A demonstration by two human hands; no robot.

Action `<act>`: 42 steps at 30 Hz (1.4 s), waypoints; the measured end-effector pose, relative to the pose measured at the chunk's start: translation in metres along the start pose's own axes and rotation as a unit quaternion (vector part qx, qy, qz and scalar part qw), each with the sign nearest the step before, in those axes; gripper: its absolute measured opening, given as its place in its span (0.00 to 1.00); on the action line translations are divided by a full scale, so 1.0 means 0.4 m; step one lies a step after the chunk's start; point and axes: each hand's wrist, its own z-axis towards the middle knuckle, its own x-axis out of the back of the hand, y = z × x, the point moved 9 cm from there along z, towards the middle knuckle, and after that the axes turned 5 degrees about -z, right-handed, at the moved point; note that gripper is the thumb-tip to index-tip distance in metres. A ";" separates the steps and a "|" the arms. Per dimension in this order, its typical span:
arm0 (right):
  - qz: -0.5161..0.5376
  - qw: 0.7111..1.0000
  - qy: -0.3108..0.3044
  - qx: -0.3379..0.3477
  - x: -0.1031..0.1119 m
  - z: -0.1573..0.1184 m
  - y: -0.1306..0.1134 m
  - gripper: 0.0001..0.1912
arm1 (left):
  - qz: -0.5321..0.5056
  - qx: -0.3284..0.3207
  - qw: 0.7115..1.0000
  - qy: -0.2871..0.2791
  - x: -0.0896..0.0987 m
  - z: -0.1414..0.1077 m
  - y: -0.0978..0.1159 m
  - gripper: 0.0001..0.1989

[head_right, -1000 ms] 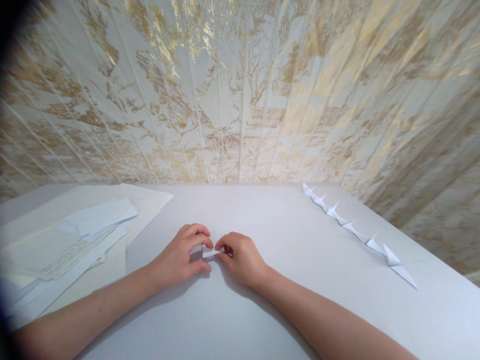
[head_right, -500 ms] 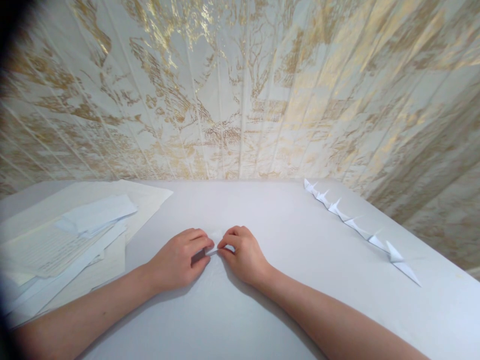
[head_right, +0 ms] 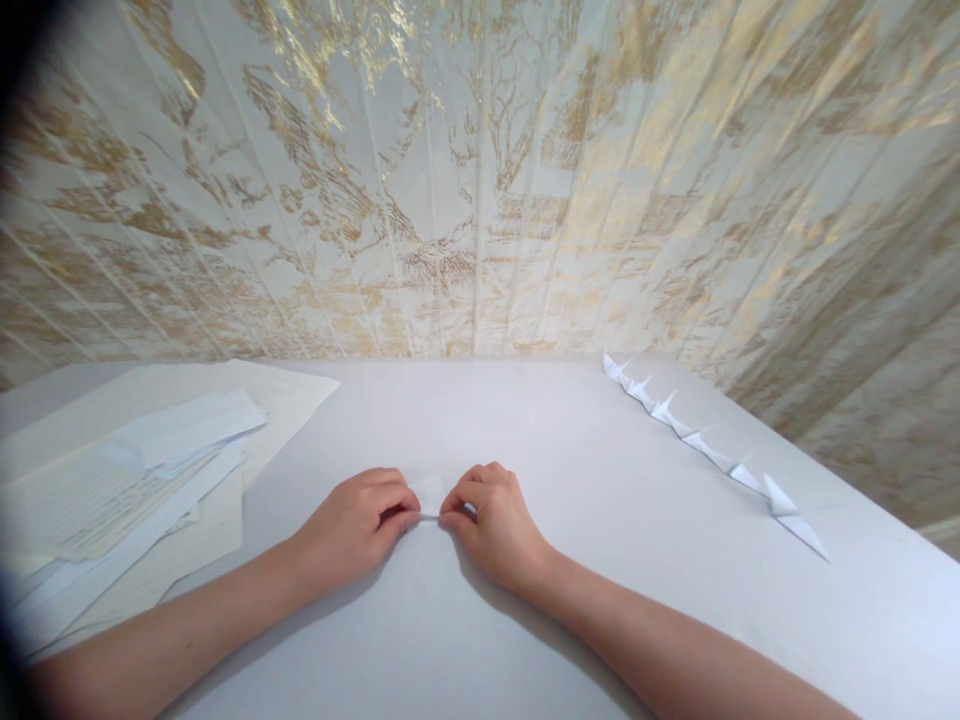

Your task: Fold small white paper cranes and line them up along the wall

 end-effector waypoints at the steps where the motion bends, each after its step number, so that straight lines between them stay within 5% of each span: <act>1: -0.004 1.000 -0.003 -0.003 -0.001 0.000 0.001 0.06 | -0.008 0.021 1.000 -0.004 -0.001 0.002 -0.006 0.07; 15: -0.062 0.998 -0.012 -0.012 -0.013 0.014 -0.013 0.06 | 0.008 0.111 0.994 -0.003 -0.003 0.018 -0.057 0.07; 42: -0.109 0.993 -0.040 0.002 -0.024 0.021 -0.022 0.06 | 0.071 0.092 0.993 -0.004 -0.010 0.020 -0.035 0.08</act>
